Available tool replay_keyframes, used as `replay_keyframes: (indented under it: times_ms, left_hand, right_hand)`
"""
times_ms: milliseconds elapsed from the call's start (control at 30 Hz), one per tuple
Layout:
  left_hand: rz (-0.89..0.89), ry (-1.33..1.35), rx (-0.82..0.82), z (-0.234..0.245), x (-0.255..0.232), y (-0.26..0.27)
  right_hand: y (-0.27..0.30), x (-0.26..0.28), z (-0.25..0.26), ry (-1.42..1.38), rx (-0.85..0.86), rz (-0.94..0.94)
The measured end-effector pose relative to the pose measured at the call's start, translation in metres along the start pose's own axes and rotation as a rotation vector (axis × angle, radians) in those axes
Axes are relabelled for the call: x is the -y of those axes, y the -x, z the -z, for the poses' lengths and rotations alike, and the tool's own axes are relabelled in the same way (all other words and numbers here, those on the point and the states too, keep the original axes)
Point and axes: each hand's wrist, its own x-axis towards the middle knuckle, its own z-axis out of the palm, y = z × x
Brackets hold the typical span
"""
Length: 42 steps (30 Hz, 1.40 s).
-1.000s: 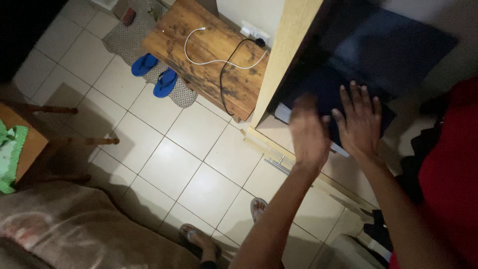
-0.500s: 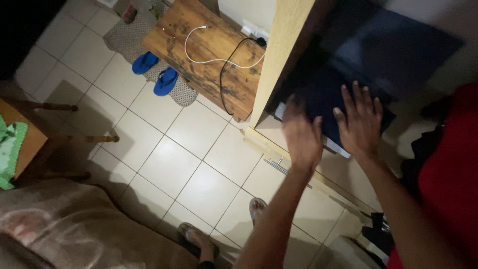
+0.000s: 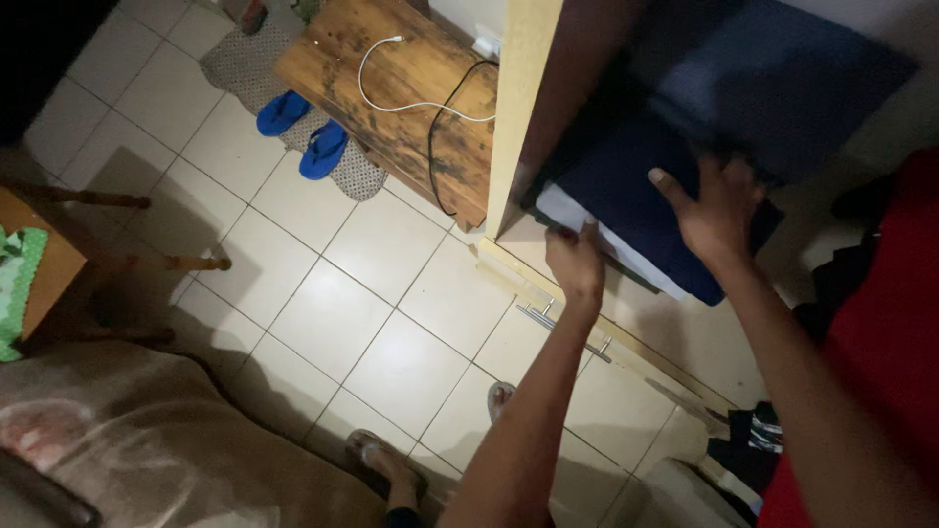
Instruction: The person folds various garments including shirts, pants, and shorts on a floral-patterned bed. They then place the folded items into a wooden drawer, organizing them in neat stacks.
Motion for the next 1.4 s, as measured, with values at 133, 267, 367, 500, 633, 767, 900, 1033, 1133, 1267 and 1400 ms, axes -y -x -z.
replay_keyframes:
  times_ms: [133, 267, 367, 500, 633, 767, 900, 1033, 1133, 1267, 1400]
  left_hand:
    - [-0.176, 0.136, 0.038, 0.008, -0.009, -0.006]
    - [-0.09, 0.15, 0.075, 0.013, -0.009, -0.013]
    - [-0.069, 0.062, -0.021, 0.008, -0.015, -0.006]
    - [-0.596, -0.353, -0.275, 0.009, -0.033, 0.023]
    - [-0.916, -0.454, 0.185, 0.012, -0.065, 0.02]
    - [-0.977, -0.865, 0.144, 0.001, -0.078, 0.001]
    - [-0.918, -0.788, 0.18, -0.007, -0.064, -0.01]
    - [-0.916, -0.702, 0.186, -0.013, -0.054, -0.018]
    - [-0.909, -0.696, 0.208, -0.013, -0.05, -0.013]
    - [-0.923, -0.542, 0.235, 0.02, -0.043, 0.007]
    - [-0.803, -0.365, 0.415, 0.103, -0.032, 0.031]
  right_hand:
    - [-0.006, -0.004, 0.003, 0.015, -0.066, 0.066]
    - [-0.004, 0.011, 0.006, 0.052, 0.06, 0.112]
    - [-0.003, 0.02, 0.009, 0.177, 0.085, 0.251]
    - [0.003, 0.021, 0.005, 0.208, -0.014, 0.553]
    - [-0.005, 0.016, 0.005, 0.249, 0.002, 0.631]
    - [-0.012, 0.013, 0.002, 0.26, 0.06, 0.6]
    - [-0.016, 0.01, -0.008, 0.272, 0.067, 0.596]
    - [-0.018, 0.008, -0.013, 0.374, -0.017, 0.669]
    - [-0.014, 0.012, -0.007, 0.287, 0.015, 0.607]
    - [0.005, 0.037, 0.001, 0.306, -0.089, 0.631]
    - [0.07, 0.076, -0.016, 0.006, -0.269, 0.599]
